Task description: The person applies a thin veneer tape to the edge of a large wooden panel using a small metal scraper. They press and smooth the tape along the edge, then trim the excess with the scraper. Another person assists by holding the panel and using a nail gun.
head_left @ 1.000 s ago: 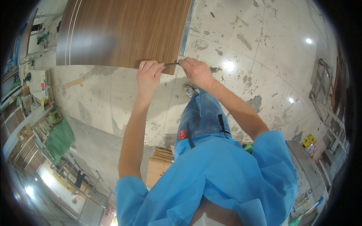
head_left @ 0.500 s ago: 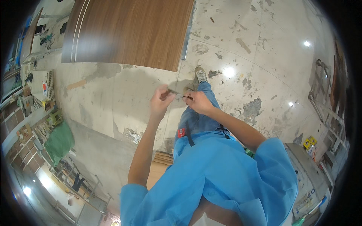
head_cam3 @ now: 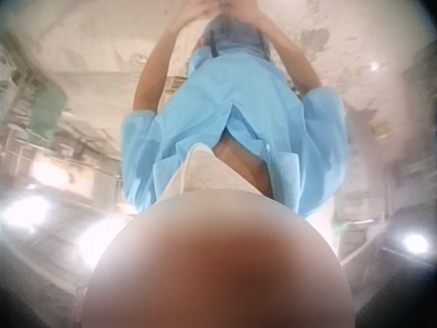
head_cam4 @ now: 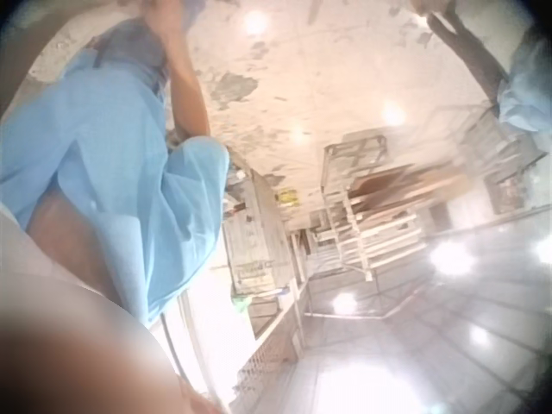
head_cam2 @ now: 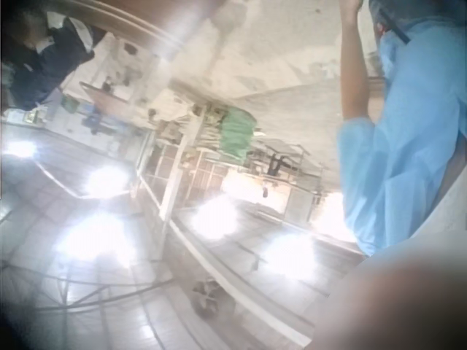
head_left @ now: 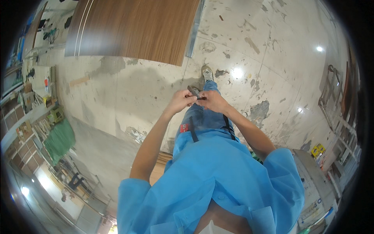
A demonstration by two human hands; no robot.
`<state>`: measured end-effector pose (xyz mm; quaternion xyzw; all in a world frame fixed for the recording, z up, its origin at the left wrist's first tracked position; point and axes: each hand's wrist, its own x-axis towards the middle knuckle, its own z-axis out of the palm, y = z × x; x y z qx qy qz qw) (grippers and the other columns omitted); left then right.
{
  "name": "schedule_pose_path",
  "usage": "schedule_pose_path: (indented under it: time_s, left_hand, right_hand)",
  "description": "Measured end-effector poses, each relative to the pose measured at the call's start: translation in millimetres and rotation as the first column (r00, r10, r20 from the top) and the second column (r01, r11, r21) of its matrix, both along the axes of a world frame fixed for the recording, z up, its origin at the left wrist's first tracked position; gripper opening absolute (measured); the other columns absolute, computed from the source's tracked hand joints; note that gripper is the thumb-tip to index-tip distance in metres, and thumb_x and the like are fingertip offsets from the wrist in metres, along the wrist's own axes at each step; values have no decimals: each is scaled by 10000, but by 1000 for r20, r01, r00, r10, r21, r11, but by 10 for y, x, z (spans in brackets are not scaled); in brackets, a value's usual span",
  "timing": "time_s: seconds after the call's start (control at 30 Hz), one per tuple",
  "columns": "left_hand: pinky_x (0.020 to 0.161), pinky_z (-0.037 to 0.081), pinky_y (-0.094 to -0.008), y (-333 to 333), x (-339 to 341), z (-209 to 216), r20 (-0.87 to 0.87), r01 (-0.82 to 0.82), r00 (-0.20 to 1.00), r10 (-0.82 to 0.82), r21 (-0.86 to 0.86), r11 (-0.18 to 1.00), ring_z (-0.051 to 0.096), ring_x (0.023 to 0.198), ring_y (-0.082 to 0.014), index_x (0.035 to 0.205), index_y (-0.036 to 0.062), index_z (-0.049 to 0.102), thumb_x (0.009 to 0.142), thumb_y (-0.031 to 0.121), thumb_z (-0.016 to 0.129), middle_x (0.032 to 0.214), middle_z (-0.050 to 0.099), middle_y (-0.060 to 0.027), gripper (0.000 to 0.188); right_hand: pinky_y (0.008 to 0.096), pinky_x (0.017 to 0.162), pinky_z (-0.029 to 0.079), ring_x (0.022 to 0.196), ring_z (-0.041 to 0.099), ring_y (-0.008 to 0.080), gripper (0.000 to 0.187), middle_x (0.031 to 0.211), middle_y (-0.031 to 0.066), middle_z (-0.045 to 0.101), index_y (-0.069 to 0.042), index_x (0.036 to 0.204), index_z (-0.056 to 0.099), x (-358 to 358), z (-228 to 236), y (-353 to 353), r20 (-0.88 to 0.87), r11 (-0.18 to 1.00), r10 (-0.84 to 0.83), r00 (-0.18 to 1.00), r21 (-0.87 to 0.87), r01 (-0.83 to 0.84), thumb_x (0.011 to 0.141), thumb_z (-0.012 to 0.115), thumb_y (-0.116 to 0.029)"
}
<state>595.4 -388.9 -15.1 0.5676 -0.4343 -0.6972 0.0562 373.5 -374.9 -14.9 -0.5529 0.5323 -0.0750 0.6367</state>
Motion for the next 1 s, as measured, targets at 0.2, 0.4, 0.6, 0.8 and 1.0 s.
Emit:
schedule_pose_path:
  time_s: [0.2, 0.4, 0.6, 0.8, 1.0]
  left_hand:
    - [743, 570, -351, -26, 36, 38, 21, 162, 987, -161, -163, 973, 704, 797, -173, 1070, -16, 651, 974, 239, 659, 904, 722, -101, 272]
    - [750, 587, -319, 38, 1, -29, -212, -22, 977, 6, -74, 997, 718, 838, -177, 1115, 1, 636, 944, 176, 633, 942, 681, -84, 244]
    - [793, 604, -330, 238, 87, -191, -270, -647, 706, 655, 130, 751, 722, 870, -209, 1132, -1, 659, 988, 162, 696, 1038, 683, -87, 221]
    - [1001, 535, -418, 186, 119, 95, 199, -176, 908, 368, -616, 768, 642, 1174, -279, 1341, 28, 578, 901, 91, 716, 1240, 651, -157, 465]
    - [1228, 325, -479, -542, 158, 374, 540, 465, 835, 105, -795, 389, 366, 1494, -354, 1541, 46, 425, 895, 200, 718, 1598, 420, -174, 726]
  right_hand:
    - [298, 593, 444, 655, 568, 131, 303, 747, 41, 650, 1, 998, 725, 92, 74, -116, 83, 987, -162, 983, 20, 161, 1003, 697, -300]
    - [232, 507, 371, 567, 476, 47, 216, 709, -9, 600, -46, 891, 696, 159, -30, -381, 213, 944, -283, 935, 236, 232, 1003, 717, -229]
    - [258, 547, 424, 629, 559, 86, 217, 790, 27, 645, -103, 824, 594, 199, -116, -489, 293, 780, -602, 743, 415, 468, 972, 737, -171]
    - [305, 646, 515, 779, 673, 161, 136, 949, 99, 705, -45, 1029, 588, 46, -3, -467, 332, 617, -784, 525, 517, 593, 1036, 589, -180]
    - [309, 618, 534, 692, 615, 142, 176, 849, 75, 668, -68, 1134, 595, -382, -151, -464, 245, 527, -845, 475, 536, 660, 1075, 528, -220]
